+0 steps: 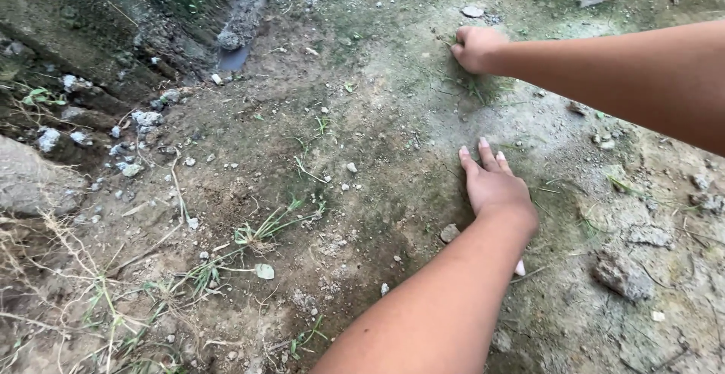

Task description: Digging and moving dirt by hand in an outdoor area.

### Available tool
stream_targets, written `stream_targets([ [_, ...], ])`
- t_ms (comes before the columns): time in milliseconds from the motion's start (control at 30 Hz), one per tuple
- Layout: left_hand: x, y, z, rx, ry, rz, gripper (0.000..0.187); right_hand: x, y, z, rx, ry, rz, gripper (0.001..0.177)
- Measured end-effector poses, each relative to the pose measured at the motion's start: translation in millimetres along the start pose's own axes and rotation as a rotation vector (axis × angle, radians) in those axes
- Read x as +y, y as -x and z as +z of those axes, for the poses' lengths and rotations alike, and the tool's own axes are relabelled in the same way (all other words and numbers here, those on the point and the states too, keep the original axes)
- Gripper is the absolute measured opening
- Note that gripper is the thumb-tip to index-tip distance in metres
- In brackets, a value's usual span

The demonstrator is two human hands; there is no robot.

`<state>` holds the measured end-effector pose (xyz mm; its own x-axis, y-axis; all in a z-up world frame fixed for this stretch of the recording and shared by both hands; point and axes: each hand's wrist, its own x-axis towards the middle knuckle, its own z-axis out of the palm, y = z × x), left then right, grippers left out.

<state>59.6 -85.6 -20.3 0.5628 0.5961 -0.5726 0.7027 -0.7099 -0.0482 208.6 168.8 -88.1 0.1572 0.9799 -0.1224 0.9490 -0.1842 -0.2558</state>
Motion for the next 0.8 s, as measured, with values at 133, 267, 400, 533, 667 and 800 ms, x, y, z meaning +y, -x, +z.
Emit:
stream_targets([
  [133, 1.9, -7.2, 7.2, 0.035, -0.028, -0.004, 0.072, -9.3, 3.7, -11.8, 0.042, -0.147, -0.013, 0.036],
  [267, -2.1, 13.1, -7.6, 0.010, -0.069, 0.022, 0.108, -23.3, 5.1, -12.4, 0.096, -0.166, -0.005, 0.038],
  [400, -1.8, 17.1, -8.7, -0.036, -0.097, 0.025, 0.147, -6.7, 35.5, 3.2, 0.176, -0.140, -0.061, 0.037],
  [533, -0.5, 10.2, -6.0, -0.011, -0.103, 0.024, 0.154, 25.2, 64.9, 28.1, 0.282, -0.198, -0.123, 0.034],
  [667, 1.6, 6.0, -2.7, -0.031, -0.125, 0.021, 0.155, 26.4, 111.2, 45.4, 0.403, -0.305, -0.064, 0.032],
  [800, 1.2, -26.8, 15.6, -0.016, -0.140, -0.020, 0.155, 6.4, 155.8, 40.1, 0.300, -0.395, 0.015, 0.027],
])
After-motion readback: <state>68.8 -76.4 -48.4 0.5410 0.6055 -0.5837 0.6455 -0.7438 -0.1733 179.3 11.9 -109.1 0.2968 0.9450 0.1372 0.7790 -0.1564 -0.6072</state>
